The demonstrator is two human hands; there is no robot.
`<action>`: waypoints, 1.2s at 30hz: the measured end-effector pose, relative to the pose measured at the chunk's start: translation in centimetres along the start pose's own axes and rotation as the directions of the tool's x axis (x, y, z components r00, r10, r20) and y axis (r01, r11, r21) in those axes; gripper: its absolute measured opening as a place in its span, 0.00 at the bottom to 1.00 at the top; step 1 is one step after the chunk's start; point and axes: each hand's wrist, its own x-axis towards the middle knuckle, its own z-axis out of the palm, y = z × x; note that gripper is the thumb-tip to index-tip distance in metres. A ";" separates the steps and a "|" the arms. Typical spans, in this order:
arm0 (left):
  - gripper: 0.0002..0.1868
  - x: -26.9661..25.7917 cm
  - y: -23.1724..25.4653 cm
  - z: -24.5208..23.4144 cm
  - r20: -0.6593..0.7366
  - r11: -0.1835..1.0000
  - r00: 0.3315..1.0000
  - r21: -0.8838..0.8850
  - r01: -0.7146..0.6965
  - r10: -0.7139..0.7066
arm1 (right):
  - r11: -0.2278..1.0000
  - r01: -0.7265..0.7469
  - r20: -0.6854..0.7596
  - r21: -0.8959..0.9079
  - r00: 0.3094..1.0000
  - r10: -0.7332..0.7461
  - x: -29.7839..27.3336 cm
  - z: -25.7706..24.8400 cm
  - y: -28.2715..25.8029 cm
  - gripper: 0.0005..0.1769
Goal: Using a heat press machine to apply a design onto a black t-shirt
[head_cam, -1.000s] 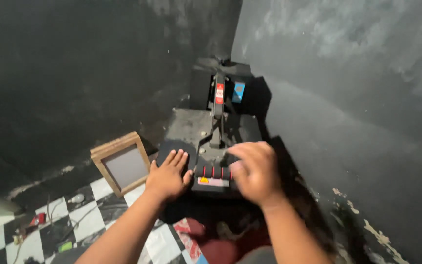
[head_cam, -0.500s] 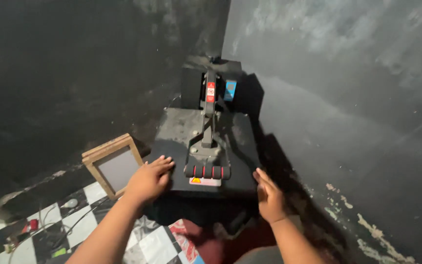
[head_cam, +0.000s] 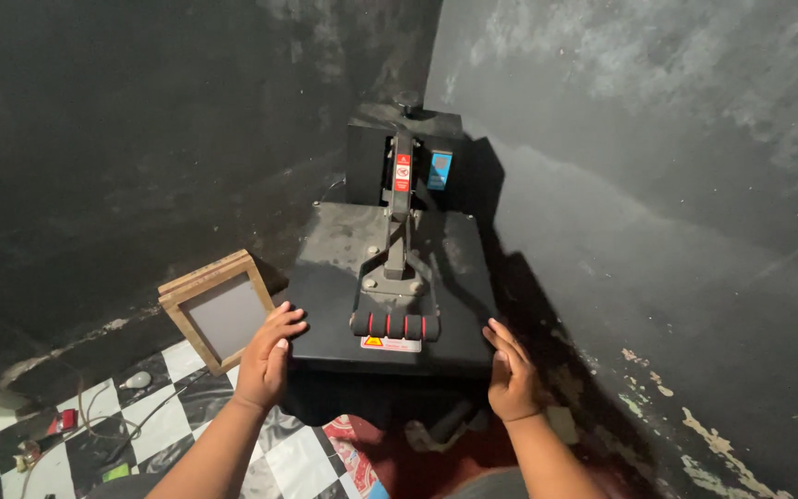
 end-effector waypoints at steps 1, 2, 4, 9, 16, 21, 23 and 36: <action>0.19 0.0 0.2 0.0 -0.007 1.000 1.000 0.017 0.020 -0.019 | 1.000 0.011 0.001 0.006 1.000 -0.011 -0.1 0.1 0.2 0.21; 0.19 0.0 0.3 0.0 -0.015 0.999 0.999 0.033 0.039 -0.039 | 1.000 0.023 0.003 0.013 1.000 -0.023 -0.1 0.2 0.5 0.21; 0.19 -0.2 -0.2 0.2 -0.018 0.999 0.999 0.026 0.038 -0.037 | 1.000 0.024 0.000 0.014 1.000 -0.024 -0.2 0.1 0.6 0.20; 0.18 0.1 0.1 0.2 -0.037 0.999 0.999 0.009 0.040 -0.040 | 0.969 0.087 -0.049 0.232 0.996 -0.078 -0.6 0.8 2.7 0.18; 0.15 3.4 1.8 0.0 -0.099 1.000 0.995 -0.002 0.007 -0.007 | 0.999 -0.002 -0.045 -0.052 0.999 0.000 4.2 -1.0 -0.8 0.20; 0.15 8.1 3.9 -0.8 -0.133 1.000 0.991 0.013 -0.006 0.007 | 1.000 -0.008 -0.122 0.000 0.993 0.008 9.0 -2.0 -2.3 0.17; 0.17 9.8 4.9 -0.9 -0.149 0.993 0.982 -0.042 0.114 -0.119 | 0.999 -0.021 -0.152 -0.044 0.988 0.014 10.9 -2.5 -2.5 0.16; 0.17 20.4 6.5 -2.6 -0.060 0.940 0.983 0.287 0.185 -0.175 | 0.804 -0.575 -0.015 -0.154 0.814 0.580 22.2 -4.9 -4.9 0.24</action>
